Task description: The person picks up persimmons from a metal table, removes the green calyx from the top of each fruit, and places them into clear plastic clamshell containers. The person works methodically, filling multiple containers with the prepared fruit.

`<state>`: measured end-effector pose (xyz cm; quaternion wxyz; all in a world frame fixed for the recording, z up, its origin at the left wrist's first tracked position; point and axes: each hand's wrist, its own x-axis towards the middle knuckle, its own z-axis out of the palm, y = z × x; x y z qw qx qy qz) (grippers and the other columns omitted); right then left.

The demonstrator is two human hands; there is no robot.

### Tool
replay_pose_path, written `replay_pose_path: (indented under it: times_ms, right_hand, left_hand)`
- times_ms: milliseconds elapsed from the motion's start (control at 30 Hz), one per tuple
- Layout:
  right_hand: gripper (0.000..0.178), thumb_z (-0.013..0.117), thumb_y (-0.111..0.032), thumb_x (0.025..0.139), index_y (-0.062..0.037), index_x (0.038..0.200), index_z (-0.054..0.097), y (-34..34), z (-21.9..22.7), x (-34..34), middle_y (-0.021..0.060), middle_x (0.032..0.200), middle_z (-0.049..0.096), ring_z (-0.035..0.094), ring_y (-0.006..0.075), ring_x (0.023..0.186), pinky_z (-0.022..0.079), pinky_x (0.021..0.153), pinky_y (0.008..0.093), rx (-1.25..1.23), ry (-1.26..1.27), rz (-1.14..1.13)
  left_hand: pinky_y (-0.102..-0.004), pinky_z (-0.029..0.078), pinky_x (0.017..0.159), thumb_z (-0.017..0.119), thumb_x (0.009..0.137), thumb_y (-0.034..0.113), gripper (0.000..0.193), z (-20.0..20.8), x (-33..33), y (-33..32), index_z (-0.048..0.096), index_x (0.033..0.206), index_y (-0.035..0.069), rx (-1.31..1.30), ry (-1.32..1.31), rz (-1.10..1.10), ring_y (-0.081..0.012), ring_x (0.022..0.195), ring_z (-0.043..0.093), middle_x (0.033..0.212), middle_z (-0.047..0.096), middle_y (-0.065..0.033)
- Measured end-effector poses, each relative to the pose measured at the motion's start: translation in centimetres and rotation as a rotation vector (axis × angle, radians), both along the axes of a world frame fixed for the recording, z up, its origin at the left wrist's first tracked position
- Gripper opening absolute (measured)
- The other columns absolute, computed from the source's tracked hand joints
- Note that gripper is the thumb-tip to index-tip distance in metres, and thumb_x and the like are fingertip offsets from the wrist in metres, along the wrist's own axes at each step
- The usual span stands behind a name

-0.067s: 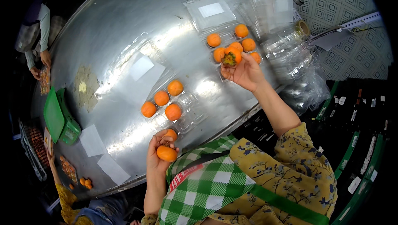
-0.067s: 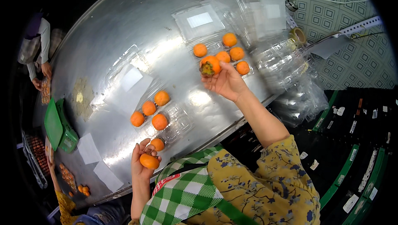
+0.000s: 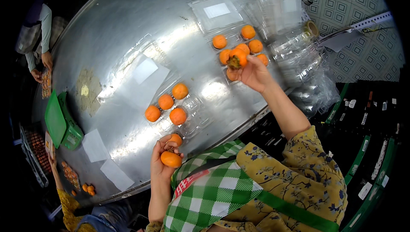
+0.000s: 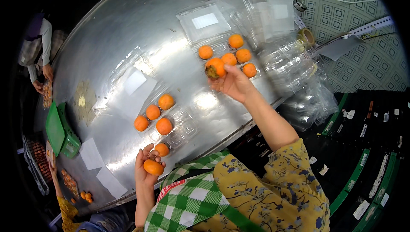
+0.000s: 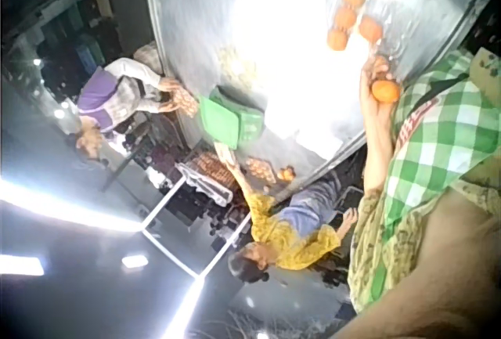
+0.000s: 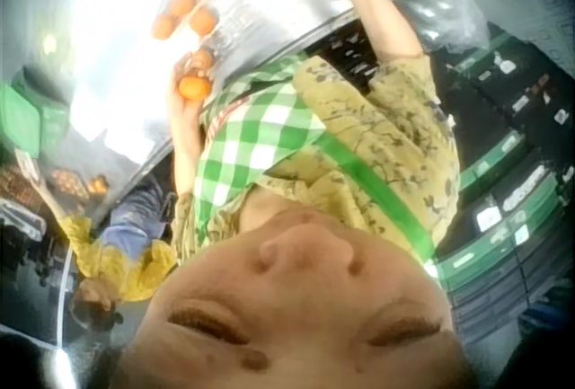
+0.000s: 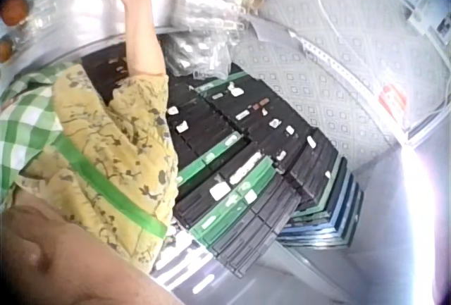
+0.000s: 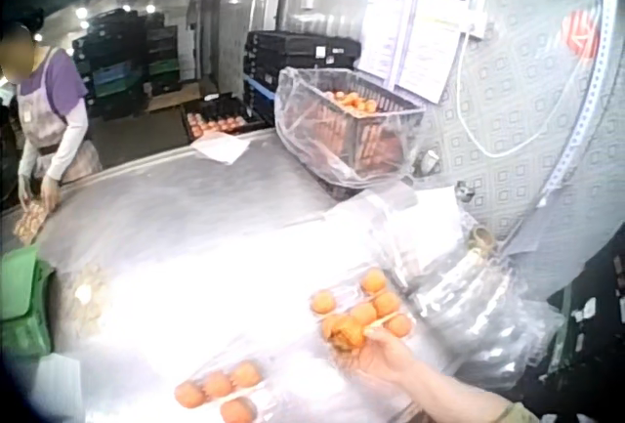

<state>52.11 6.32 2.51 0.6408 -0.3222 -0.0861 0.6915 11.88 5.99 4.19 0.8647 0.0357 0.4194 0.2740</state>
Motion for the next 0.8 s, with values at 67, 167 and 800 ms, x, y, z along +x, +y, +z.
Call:
replay_pose_path:
  times_ms: [67,167,800]
  right_hand:
    - [0.049,0.068,-0.023,0.079,-0.0012,0.121,0.053,0.9,0.3,1.8,0.0124,0.106,0.063,0.061,0.0241,0.097,0.05,0.084,0.0361,-0.034,-0.562,-0.028]
    - [0.052,0.074,-0.015,0.073,-0.0014,0.119,0.053,2.8,0.5,5.7,0.0107,0.107,0.062,0.06,0.0197,0.098,0.049,0.084,0.0314,-0.046,-1.189,0.048]
    - [0.051,0.076,-0.018,0.062,-0.0125,0.11,0.057,11.0,-1.6,11.1,0.005,0.11,0.06,0.055,0.0241,0.109,0.039,0.091,0.0443,0.029,-2.271,0.696]
  left_hand:
    - [-0.0442,0.052,0.071,0.045,0.096,0.038,0.04,-0.2,-0.2,0.0,0.055,0.118,0.006,-0.004,0.011,0.005,-0.0191,0.077,0.058,0.092,0.063,-0.0078]
    - [-0.0434,0.051,0.07,0.045,0.096,0.039,0.04,-0.2,-0.3,-0.3,0.055,0.117,0.007,-0.022,0.048,0.015,-0.0191,0.077,0.059,0.091,0.063,-0.0079]
    - [-0.0498,0.052,0.08,0.046,0.095,0.034,0.038,-0.6,-0.1,-0.1,0.055,0.115,0.004,0.012,-0.024,-0.007,-0.0256,0.094,0.06,0.102,0.061,-0.0137]
